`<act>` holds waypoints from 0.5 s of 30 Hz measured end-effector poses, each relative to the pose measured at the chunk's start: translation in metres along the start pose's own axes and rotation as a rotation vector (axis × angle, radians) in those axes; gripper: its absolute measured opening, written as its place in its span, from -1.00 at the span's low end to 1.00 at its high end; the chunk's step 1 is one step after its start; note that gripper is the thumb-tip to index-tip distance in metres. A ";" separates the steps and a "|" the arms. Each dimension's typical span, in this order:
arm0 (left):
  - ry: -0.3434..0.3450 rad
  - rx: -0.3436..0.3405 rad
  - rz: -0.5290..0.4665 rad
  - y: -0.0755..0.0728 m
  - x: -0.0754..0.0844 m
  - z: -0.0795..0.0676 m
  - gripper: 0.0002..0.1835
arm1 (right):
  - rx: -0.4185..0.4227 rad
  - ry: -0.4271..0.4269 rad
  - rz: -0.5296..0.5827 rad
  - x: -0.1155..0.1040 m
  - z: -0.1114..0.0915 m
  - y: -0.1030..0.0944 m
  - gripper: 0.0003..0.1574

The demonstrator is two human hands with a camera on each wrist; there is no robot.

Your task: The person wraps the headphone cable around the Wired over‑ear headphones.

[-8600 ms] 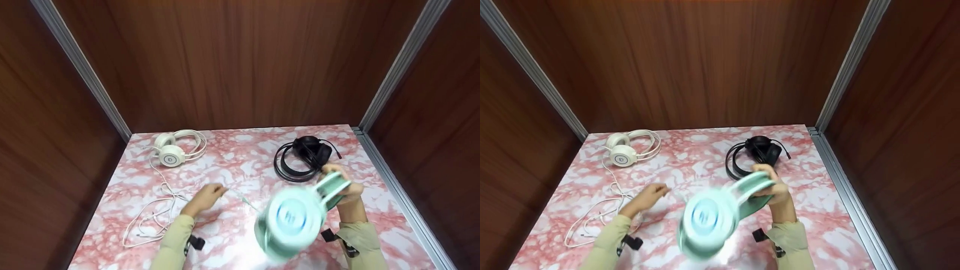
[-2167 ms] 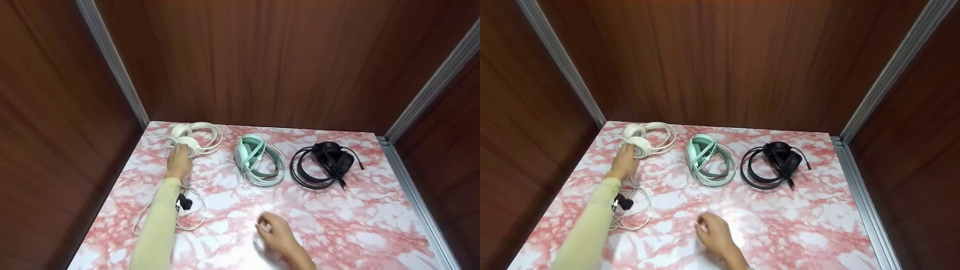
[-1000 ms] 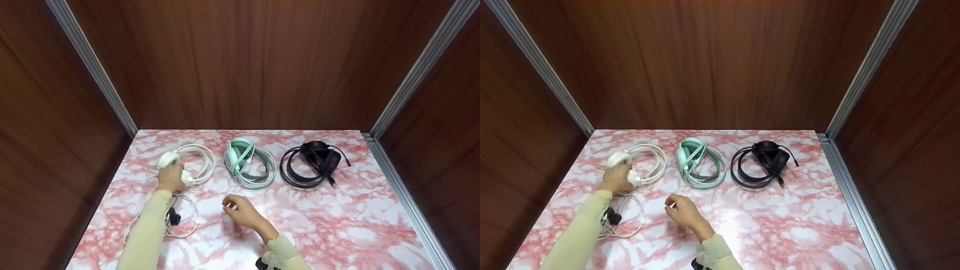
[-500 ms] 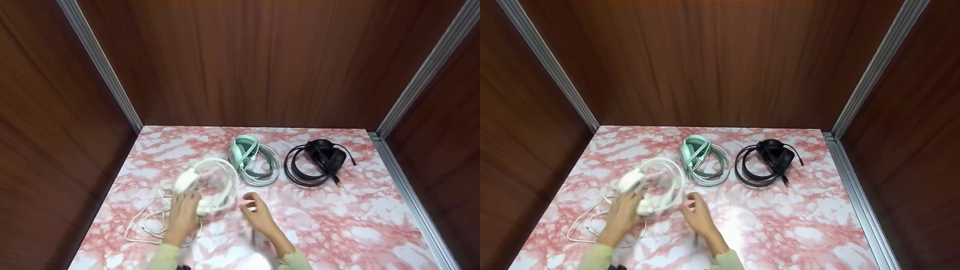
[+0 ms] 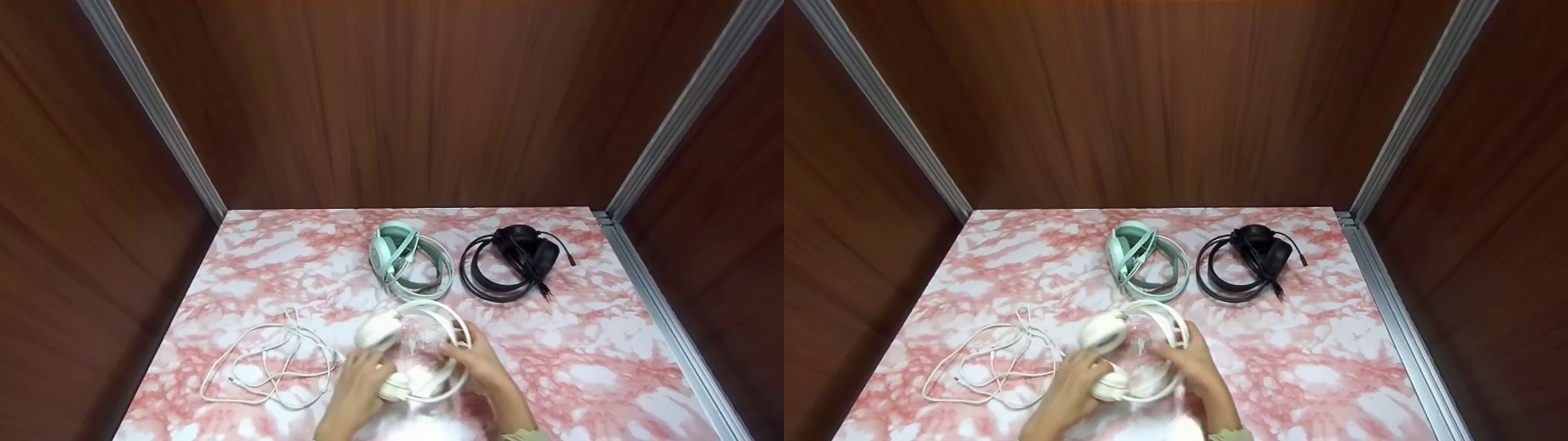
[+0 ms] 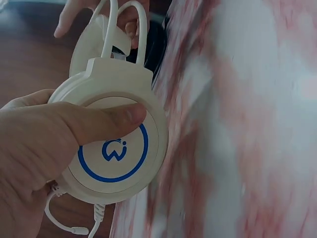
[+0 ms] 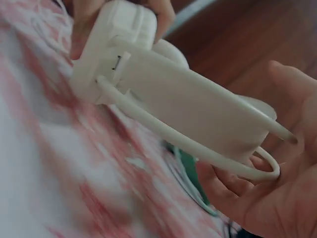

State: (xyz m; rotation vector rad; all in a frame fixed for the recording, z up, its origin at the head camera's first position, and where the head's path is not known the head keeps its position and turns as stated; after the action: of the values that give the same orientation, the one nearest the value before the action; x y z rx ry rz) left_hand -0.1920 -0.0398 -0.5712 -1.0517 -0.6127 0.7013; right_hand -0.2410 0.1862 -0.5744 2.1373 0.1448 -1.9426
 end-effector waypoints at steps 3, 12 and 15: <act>0.020 -0.014 -0.010 0.004 0.013 0.007 -0.63 | 0.114 0.069 -0.066 0.002 -0.006 -0.011 -0.45; 0.035 0.040 0.013 0.011 0.025 0.016 -0.65 | 0.241 0.062 -0.009 -0.003 -0.023 -0.020 -0.75; 0.048 0.083 0.003 0.013 0.028 0.014 -0.65 | 0.224 0.067 0.001 -0.007 -0.025 -0.021 -0.74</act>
State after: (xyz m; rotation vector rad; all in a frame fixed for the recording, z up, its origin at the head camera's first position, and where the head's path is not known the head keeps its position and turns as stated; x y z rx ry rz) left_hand -0.1876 -0.0060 -0.5750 -0.9895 -0.5365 0.6964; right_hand -0.2229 0.2132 -0.5675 2.3417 -0.0656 -1.9702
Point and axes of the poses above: each hand's wrist, its own z-axis towards the middle knuckle, its own y-axis out of the palm, x = y × z, the point moved 4 cm from there along z, towards the middle knuckle, and after that the axes turned 11 degrees about -x, right-handed, at the moved point
